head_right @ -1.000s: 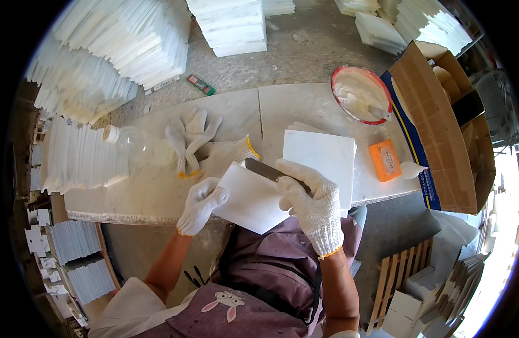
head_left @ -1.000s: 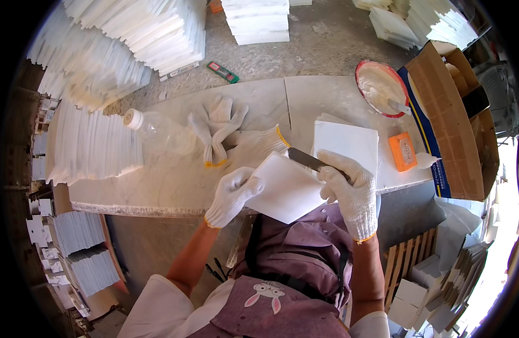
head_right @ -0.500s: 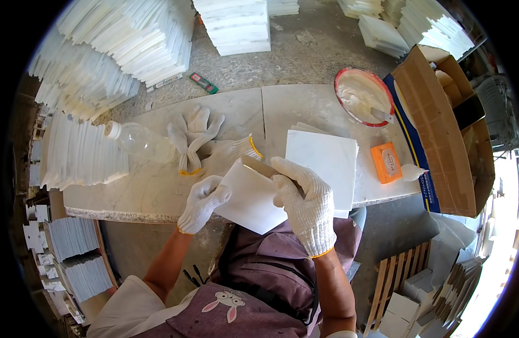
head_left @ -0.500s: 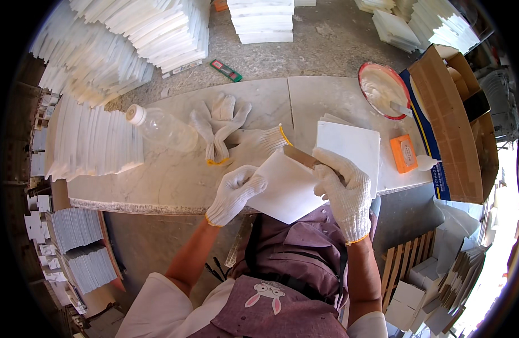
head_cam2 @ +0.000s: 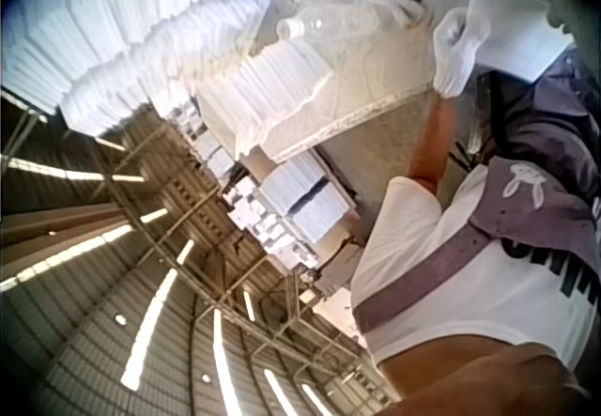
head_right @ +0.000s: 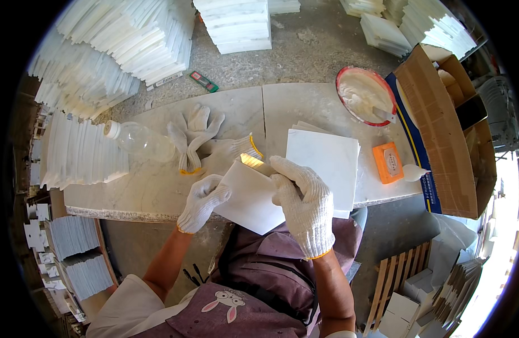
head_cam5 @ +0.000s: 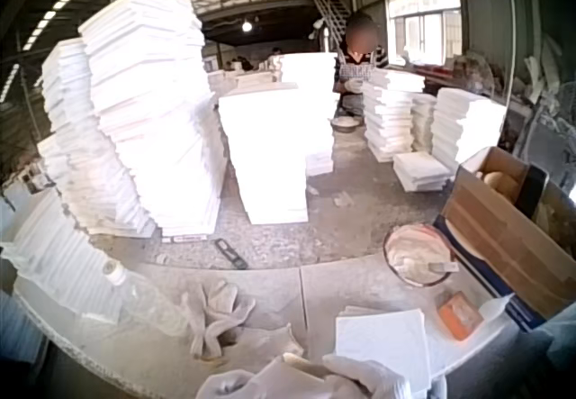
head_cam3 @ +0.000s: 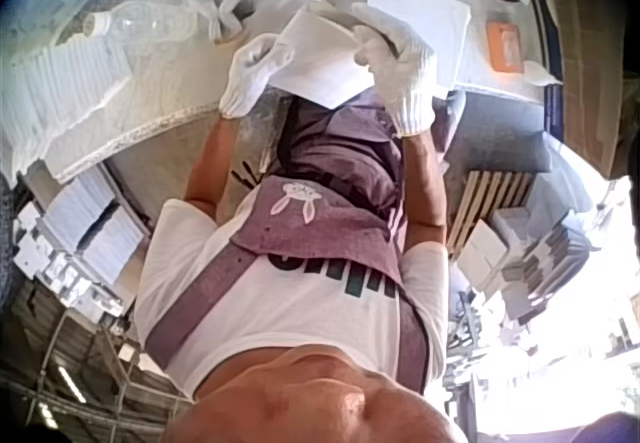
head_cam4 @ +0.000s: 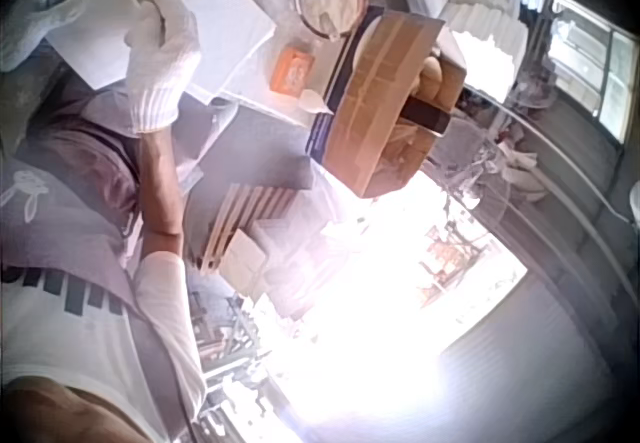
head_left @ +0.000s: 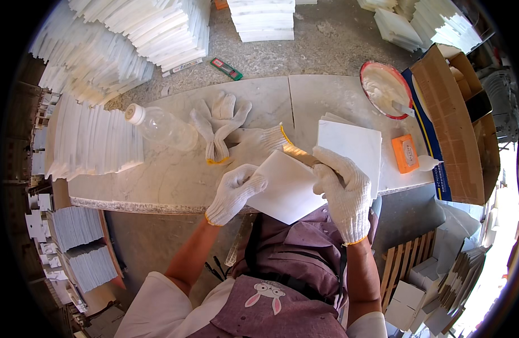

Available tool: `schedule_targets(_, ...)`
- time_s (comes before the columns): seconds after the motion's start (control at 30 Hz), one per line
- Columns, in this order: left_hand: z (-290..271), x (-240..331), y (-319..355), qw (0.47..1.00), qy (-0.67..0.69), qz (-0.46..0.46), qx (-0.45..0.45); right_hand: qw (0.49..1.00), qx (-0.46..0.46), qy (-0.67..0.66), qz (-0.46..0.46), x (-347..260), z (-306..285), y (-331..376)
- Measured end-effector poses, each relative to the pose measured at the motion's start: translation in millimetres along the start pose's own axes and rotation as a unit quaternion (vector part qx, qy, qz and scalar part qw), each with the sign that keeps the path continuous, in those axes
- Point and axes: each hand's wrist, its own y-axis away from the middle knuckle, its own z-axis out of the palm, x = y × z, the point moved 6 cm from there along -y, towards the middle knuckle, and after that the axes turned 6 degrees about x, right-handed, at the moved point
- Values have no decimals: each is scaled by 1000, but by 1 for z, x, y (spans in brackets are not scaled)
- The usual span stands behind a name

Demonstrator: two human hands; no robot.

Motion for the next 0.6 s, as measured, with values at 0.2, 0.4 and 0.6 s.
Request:
schedule_targets(0.2, 1, 3, 1, 1000, -9, 3, 2, 999, 6, 19, -30, -3, -1, 1)
schedule_targets(0.4, 1, 4, 1, 1000, -1, 1, -2, 999, 37, -5, -3, 3, -6, -2)
schedule_targets(0.6, 1, 3, 2, 1000, 11, -6, 1, 995, 15, -85, 41, 8, -7, -28)
